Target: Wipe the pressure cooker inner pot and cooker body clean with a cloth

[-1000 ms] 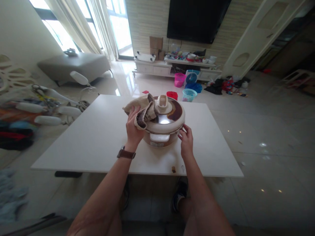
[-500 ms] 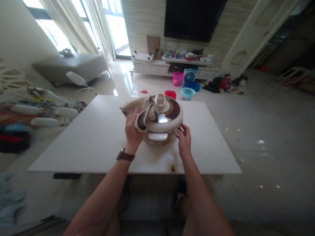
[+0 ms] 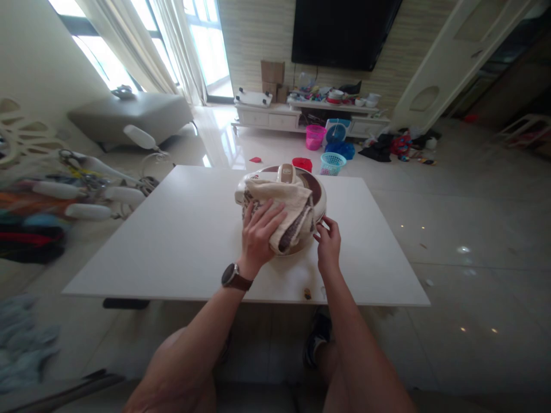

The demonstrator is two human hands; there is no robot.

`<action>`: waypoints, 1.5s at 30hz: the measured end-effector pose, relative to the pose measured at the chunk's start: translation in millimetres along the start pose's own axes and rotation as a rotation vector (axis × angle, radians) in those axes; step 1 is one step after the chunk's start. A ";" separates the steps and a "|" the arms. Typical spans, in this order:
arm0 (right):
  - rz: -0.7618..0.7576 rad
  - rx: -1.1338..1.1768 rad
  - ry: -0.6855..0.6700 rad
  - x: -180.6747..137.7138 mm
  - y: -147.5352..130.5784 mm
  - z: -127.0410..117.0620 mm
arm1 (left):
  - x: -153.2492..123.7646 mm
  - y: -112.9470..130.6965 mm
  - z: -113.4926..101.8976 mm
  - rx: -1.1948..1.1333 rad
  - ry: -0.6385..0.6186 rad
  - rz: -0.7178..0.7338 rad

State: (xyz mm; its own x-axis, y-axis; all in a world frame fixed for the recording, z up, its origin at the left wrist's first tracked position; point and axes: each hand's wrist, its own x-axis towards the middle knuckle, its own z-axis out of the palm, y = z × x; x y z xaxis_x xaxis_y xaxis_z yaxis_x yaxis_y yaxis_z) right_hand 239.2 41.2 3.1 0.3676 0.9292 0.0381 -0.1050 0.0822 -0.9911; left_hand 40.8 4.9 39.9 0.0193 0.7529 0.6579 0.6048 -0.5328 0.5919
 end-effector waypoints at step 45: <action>-0.001 -0.166 -0.076 -21.5 0.6 15.6 | -53.7 -25.6 22.0 0.048 0.350 -0.039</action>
State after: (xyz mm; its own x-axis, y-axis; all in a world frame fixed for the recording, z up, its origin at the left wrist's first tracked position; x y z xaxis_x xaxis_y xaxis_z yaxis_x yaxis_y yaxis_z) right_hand 216.7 26.8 3.7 0.2965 0.9541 0.0427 0.0516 0.0287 -0.9983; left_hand 41.7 -13.4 -20.8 -0.2730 0.5899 0.7600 0.6365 -0.4816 0.6024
